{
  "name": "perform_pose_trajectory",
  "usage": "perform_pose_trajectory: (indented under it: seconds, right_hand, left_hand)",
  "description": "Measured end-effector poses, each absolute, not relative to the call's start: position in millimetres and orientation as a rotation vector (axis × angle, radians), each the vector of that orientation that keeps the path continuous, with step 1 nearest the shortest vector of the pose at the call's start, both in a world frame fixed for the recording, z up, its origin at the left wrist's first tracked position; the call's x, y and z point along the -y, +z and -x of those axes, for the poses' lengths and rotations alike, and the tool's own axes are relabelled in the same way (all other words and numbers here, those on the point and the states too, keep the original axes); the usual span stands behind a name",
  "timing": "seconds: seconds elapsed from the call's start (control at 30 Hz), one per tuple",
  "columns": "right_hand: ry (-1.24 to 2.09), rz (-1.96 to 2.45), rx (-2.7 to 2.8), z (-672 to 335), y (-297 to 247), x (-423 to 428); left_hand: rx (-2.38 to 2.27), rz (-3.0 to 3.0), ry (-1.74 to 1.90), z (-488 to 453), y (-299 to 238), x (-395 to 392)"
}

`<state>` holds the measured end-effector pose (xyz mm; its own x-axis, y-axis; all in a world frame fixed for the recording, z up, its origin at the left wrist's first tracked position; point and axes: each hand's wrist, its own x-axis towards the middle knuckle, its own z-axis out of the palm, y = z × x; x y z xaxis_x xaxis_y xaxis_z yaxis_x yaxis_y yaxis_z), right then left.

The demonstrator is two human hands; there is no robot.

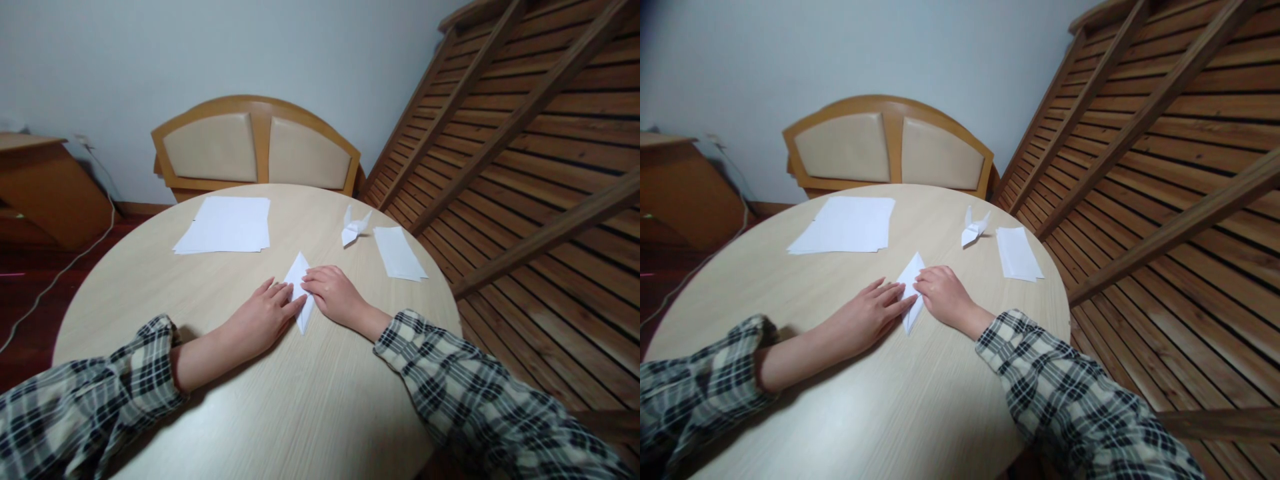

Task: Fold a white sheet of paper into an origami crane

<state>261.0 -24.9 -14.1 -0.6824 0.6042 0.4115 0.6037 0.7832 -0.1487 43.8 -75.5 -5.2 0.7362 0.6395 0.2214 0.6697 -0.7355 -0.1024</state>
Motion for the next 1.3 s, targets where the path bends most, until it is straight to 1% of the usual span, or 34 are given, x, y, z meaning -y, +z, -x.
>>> perform_pose_trajectory:
  seconds: [0.2, 0.63, 0.97, 1.3]
  right_hand:
    - [-0.047, 0.972, 2.581, -259, -7, 32]
    - [-0.018, 0.946, 2.588, -263, -7, 30]
    - [0.047, 0.964, 2.557, -278, -11, 29]
    - [-0.015, 0.969, 2.501, -284, -8, 26]
  left_hand:
    - [1.106, 2.828, -0.378, -44, -5, 76]
    - [1.091, 2.851, -0.418, -42, -4, 75]
    - [1.085, 2.803, -0.304, -41, -9, 74]
    - [1.085, 2.800, -0.264, -41, -4, 75]
